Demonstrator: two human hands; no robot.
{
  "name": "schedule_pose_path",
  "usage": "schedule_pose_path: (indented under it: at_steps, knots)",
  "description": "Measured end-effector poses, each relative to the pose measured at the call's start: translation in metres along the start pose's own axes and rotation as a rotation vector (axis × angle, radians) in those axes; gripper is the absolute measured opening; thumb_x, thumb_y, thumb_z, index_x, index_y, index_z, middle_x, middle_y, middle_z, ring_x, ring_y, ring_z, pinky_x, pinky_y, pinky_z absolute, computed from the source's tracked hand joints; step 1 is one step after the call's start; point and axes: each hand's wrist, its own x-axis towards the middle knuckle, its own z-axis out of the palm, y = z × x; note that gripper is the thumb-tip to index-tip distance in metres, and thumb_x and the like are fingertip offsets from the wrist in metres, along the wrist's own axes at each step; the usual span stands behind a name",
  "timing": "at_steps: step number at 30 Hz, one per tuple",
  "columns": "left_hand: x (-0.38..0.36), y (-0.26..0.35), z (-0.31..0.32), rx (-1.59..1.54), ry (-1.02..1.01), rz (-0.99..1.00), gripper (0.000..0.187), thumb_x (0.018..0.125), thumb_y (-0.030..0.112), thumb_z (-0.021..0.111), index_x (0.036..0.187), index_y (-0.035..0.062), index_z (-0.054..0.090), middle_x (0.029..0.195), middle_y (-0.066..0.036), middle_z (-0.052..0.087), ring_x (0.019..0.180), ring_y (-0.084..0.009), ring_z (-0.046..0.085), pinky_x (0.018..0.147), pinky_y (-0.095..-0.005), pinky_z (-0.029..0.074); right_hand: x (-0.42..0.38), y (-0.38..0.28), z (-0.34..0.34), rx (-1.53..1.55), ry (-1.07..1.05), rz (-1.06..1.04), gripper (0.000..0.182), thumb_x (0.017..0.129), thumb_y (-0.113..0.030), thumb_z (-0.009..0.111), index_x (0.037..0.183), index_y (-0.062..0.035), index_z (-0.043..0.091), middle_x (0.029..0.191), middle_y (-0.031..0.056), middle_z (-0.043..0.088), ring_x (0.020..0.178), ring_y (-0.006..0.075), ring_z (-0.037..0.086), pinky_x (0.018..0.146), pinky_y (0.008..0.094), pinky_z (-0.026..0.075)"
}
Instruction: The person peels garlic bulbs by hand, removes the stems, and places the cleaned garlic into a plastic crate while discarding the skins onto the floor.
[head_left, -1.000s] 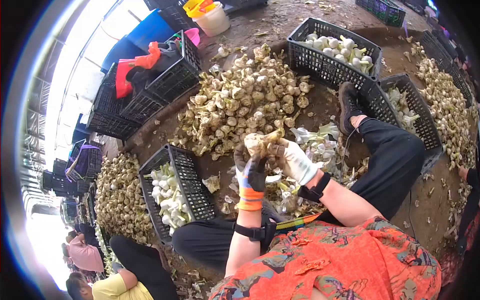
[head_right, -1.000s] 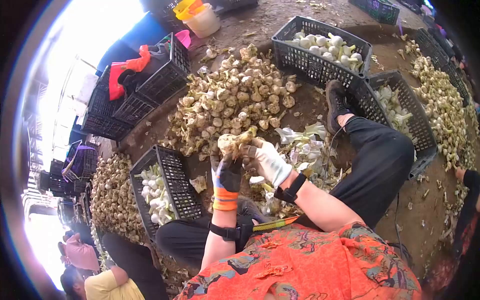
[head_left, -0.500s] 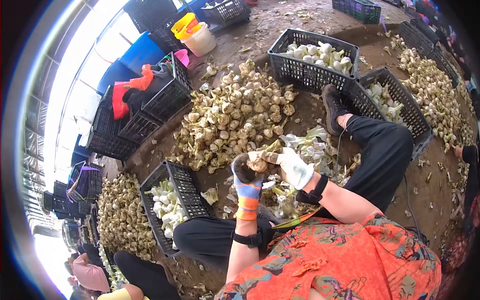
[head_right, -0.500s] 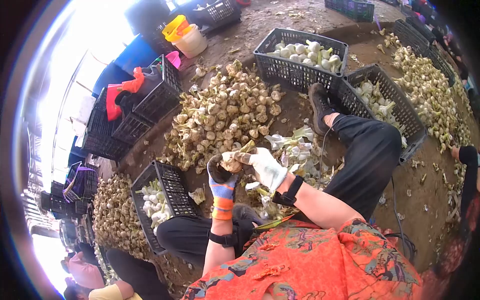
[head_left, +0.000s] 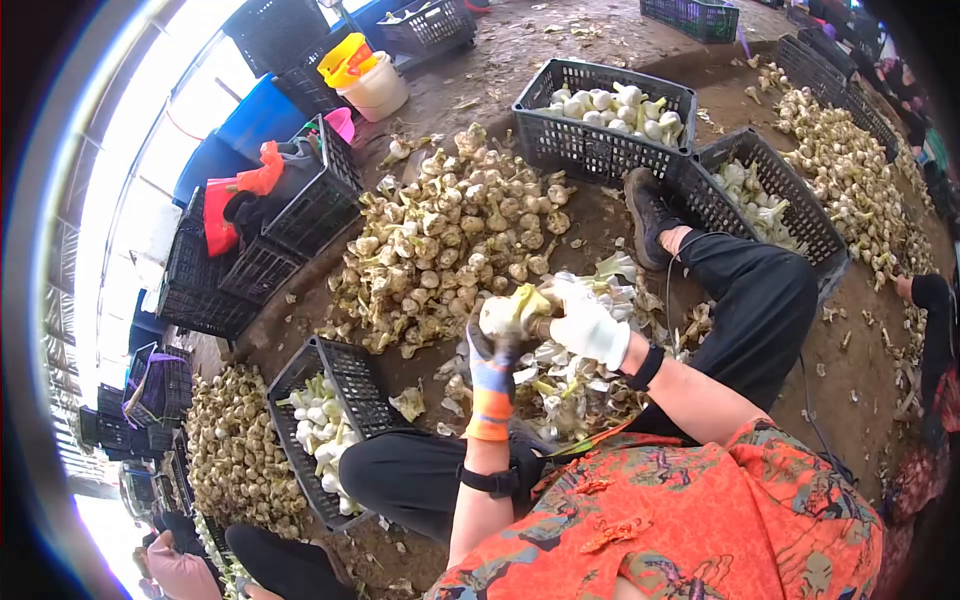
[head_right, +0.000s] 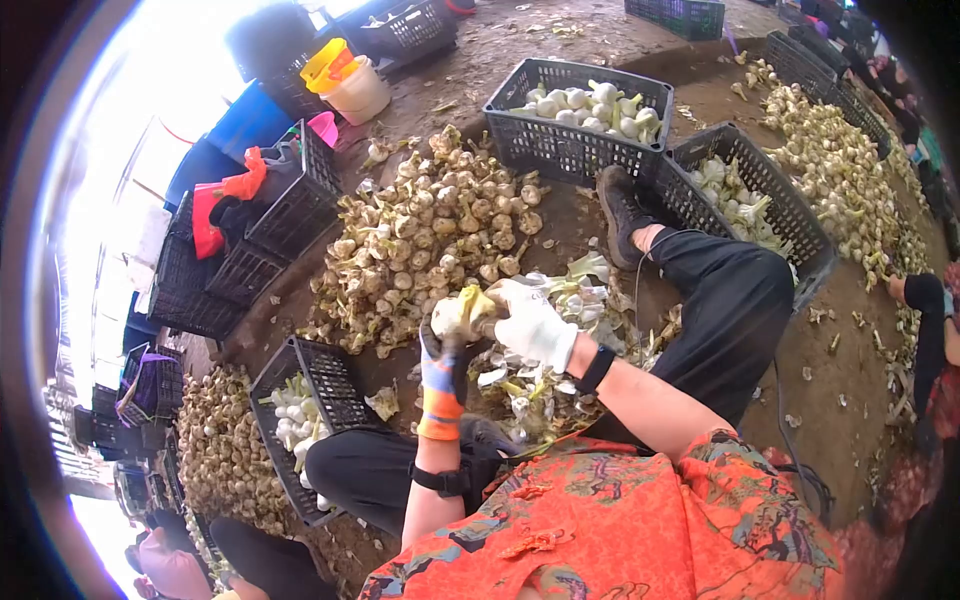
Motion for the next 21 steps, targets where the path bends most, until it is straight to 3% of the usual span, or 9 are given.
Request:
schedule_pose_path:
  at_steps: [1, 3, 4, 10, 13, 15, 17, 19, 21]
  knots:
    - [0.007, -0.004, 0.007, 0.223, -0.023, 0.171, 0.050, 0.084, 0.011, 0.067, 0.128, 0.0056, 0.043, 0.115, -0.010, 0.057, 0.100, -0.0231, 0.060, 0.081, -0.0386, 0.055, -0.003, 0.001, 0.000, 0.060, 0.040, 0.010, 0.032, 0.069, -0.002, 0.060, 0.101, 0.0024, 0.059, 0.088, 0.0129, 0.064, 0.084, 0.0197, 0.060, 0.075, 0.0319, 0.046]
    - [0.001, 0.003, 0.009, -0.004, -0.014, -0.058, 0.050, 0.082, 0.009, 0.068, 0.127, 0.0059, 0.046, 0.113, -0.010, 0.058, 0.095, -0.0207, 0.061, 0.076, -0.0326, 0.055, -0.003, 0.008, 0.002, 0.184, 0.120, 0.023, 0.029, 0.072, -0.005, 0.064, 0.100, 0.0022, 0.062, 0.088, 0.0122, 0.065, 0.085, 0.0183, 0.061, 0.076, 0.0314, 0.046]
    - [0.001, 0.006, 0.009, -0.012, -0.035, -0.071, 0.051, 0.081, 0.010, 0.069, 0.127, 0.0057, 0.046, 0.112, -0.010, 0.059, 0.092, -0.0199, 0.061, 0.073, -0.0314, 0.055, 0.004, 0.010, 0.000, 0.119, 0.077, 0.042, 0.022, 0.078, -0.006, 0.065, 0.098, 0.0002, 0.065, 0.089, 0.0088, 0.066, 0.082, 0.0152, 0.061, 0.073, 0.0286, 0.047]
    - [0.004, 0.014, 0.009, 0.051, -0.139, -0.078, 0.064, 0.074, 0.018, 0.075, 0.129, 0.0035, 0.045, 0.105, -0.008, 0.060, 0.079, -0.0184, 0.062, 0.057, -0.0277, 0.052, -0.007, 0.008, -0.003, 0.918, 0.191, 0.420, 0.019, 0.081, -0.002, 0.065, 0.099, -0.0019, 0.066, 0.088, 0.0035, 0.067, 0.074, 0.0114, 0.062, 0.064, 0.0248, 0.050]
    - [-0.001, 0.015, 0.010, 0.095, -0.188, -0.135, 0.068, 0.073, 0.021, 0.076, 0.130, 0.0027, 0.044, 0.105, -0.009, 0.061, 0.077, -0.0182, 0.062, 0.056, -0.0269, 0.052, -0.010, 0.028, -0.007, 0.927, 0.314, 0.451, 0.019, 0.080, 0.000, 0.063, 0.099, -0.0014, 0.065, 0.087, 0.0051, 0.066, 0.073, 0.0123, 0.062, 0.061, 0.0265, 0.051]
    - [-0.005, 0.016, 0.013, 0.119, -0.229, -0.210, 0.070, 0.070, 0.018, 0.078, 0.130, 0.0040, 0.045, 0.114, -0.009, 0.058, 0.098, -0.0185, 0.059, 0.075, -0.0317, 0.056, -0.008, 0.040, -0.017, 0.923, 0.399, 0.453, 0.018, 0.080, -0.001, 0.063, 0.098, -0.0016, 0.065, 0.086, 0.0053, 0.066, 0.073, 0.0127, 0.062, 0.061, 0.0257, 0.051]
    - [-0.008, 0.019, 0.011, 0.152, -0.310, -0.065, 0.073, 0.070, 0.020, 0.079, 0.131, 0.0034, 0.044, 0.115, -0.009, 0.058, 0.100, -0.0198, 0.059, 0.080, -0.0327, 0.054, -0.002, 0.095, -0.031, 0.717, 0.648, 0.280, 0.017, 0.079, -0.003, 0.061, 0.095, -0.0013, 0.065, 0.084, 0.0068, 0.067, 0.073, 0.0131, 0.061, 0.065, 0.0258, 0.050]
    - [-0.012, 0.030, 0.006, 0.242, -0.368, -0.051, 0.075, 0.069, 0.022, 0.080, 0.132, 0.0033, 0.043, 0.116, -0.009, 0.057, 0.104, -0.0201, 0.058, 0.087, -0.0331, 0.051, 0.000, 0.109, -0.074, 0.065, 0.371, 0.543, 0.026, 0.076, -0.008, 0.064, 0.101, 0.0003, 0.064, 0.086, 0.0103, 0.068, 0.078, 0.0206, 0.064, 0.072, 0.0322, 0.051]
    - [-0.014, 0.038, 0.015, 0.255, -0.328, -0.051, 0.080, 0.069, 0.020, 0.079, 0.135, 0.0032, 0.038, 0.124, -0.010, 0.051, 0.110, -0.0193, 0.053, 0.091, -0.0324, 0.048, 0.001, 0.049, -0.084, -0.685, -0.161, 0.554, 0.038, 0.078, -0.010, 0.064, 0.114, 0.0008, 0.058, 0.101, 0.0173, 0.066, 0.094, 0.0306, 0.063, 0.082, 0.0364, 0.049]
